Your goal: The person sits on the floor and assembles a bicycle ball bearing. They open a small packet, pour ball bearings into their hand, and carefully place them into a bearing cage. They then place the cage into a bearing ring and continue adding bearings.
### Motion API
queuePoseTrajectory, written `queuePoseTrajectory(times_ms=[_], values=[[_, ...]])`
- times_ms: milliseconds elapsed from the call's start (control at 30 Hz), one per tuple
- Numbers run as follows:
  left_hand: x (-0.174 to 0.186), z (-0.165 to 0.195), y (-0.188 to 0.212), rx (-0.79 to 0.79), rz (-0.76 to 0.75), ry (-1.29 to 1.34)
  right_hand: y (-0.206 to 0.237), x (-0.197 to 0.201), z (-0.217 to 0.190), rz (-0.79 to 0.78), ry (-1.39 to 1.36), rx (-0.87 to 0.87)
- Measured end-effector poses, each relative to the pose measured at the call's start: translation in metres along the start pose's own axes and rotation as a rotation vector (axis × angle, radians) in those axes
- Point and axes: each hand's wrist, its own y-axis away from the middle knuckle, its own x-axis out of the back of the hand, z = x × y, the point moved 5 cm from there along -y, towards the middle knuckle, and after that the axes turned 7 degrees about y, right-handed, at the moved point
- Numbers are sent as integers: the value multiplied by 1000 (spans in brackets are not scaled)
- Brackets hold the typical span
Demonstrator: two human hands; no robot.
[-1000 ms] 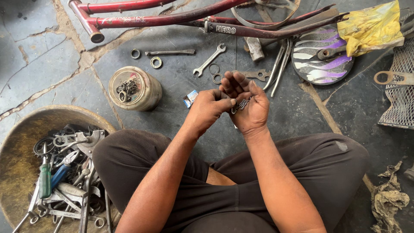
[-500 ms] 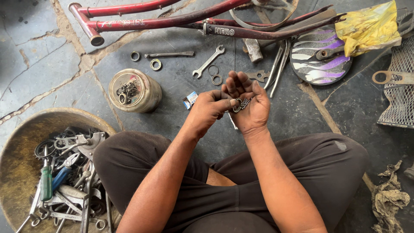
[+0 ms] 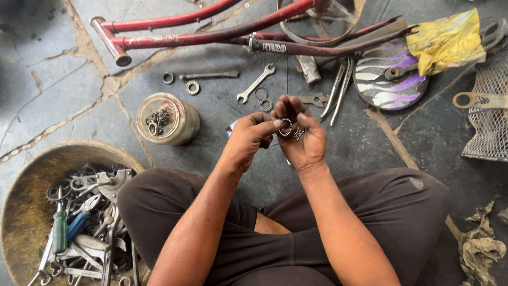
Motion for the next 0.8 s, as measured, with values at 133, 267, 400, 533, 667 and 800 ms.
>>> queuePoseTrajectory(times_ms=[133, 267, 400, 533, 667, 800], values=[[5, -7, -4, 41, 10, 170, 1, 0, 0, 10, -1, 9], [7, -10, -4, 53, 44, 190, 1, 2, 0, 20, 23, 8], [7, -10, -5, 61, 56, 222, 1, 3, 0, 18, 33, 5], [8, -11, -4, 65, 70, 233, 1, 3, 2, 53, -43, 7], [7, -10, -4, 53, 55, 212, 0, -2, 1, 18, -1, 8], [4, -6, -2, 38, 47, 179, 0, -7, 0, 16, 19, 0]])
